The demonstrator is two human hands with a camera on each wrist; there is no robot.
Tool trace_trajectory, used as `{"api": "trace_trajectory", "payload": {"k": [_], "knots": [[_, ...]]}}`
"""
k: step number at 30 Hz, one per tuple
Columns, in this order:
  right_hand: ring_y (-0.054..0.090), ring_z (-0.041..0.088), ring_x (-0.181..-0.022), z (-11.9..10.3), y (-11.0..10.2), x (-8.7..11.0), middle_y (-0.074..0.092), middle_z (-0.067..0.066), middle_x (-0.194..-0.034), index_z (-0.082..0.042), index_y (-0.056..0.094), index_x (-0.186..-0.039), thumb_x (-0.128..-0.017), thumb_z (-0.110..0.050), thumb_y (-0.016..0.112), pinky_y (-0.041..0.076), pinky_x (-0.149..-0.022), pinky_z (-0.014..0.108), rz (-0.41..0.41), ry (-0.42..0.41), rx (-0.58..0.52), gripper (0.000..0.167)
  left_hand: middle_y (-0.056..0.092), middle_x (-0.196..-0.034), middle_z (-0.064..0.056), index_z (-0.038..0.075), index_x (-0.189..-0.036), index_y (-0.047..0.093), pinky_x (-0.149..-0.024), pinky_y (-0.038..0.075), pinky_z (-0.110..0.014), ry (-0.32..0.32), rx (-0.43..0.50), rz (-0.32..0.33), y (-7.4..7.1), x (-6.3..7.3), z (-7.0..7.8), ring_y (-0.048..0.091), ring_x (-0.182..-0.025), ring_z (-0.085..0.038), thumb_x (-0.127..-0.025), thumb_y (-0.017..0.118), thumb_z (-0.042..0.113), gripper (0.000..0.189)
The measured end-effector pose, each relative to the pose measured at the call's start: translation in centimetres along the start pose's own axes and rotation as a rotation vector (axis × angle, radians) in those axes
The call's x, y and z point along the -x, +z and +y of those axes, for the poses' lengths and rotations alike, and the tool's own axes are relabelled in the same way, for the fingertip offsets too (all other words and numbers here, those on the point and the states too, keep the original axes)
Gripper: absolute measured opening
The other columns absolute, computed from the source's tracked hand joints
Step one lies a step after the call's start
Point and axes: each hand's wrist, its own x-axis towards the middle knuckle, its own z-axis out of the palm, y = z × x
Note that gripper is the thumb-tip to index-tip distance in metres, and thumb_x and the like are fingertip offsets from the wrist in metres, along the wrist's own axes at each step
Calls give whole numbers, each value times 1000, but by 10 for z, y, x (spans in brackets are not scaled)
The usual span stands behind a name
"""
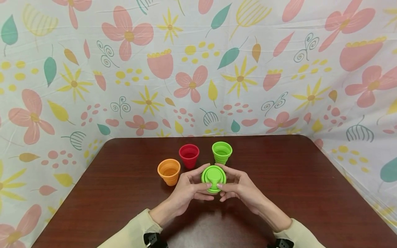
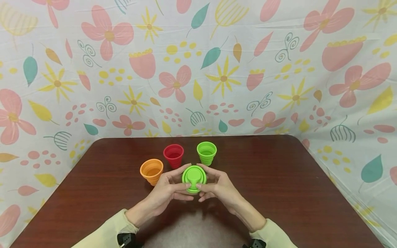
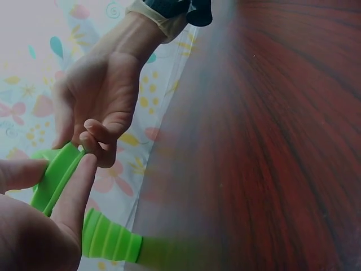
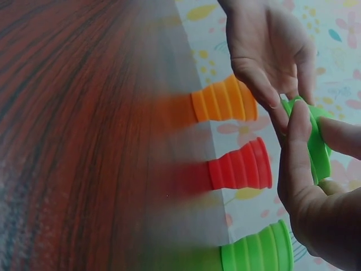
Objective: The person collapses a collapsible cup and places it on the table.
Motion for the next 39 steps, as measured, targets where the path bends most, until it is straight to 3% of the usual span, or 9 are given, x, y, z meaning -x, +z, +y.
{"api": "trace_trajectory", "payload": {"k": [13, 28, 32, 39], "knots": [[69, 26, -75, 0, 3, -2, 66, 22, -110, -2, 45, -158, -94, -4, 74, 65, -72, 40, 11, -17, -1, 70, 68, -127, -20, 4, -153, 55, -77, 65, -47, 24, -16, 42, 2, 0, 0, 78, -76, -23, -90, 70, -8, 66], [71, 30, -74, 2, 5, -4, 69, 21, -115, 1, 48, -156, -92, 0, 75, 65, -69, 39, 24, -34, -19, 70, 66, -132, -22, 2, -149, 59, -75, 65, -48, 38, -44, 124, 6, -1, -1, 77, -74, -25, -84, 67, -11, 67], [71, 31, -76, 2, 6, -5, 67, 20, -120, 2, 47, -155, -90, 1, 75, 65, -69, 39, 29, -42, -17, 71, 67, -130, -22, 2, -148, 59, -75, 65, -48, 36, -48, 134, 7, -1, -1, 76, -73, -25, -83, 66, -11, 67], [71, 30, -76, 3, 7, -5, 66, 18, -115, 5, 46, -155, -88, 4, 74, 65, -70, 38, 23, -53, -21, 72, 67, -130, -22, 2, -147, 60, -75, 65, -48, 36, -50, 137, 6, -2, -2, 76, -73, -24, -81, 65, -12, 67]]}}
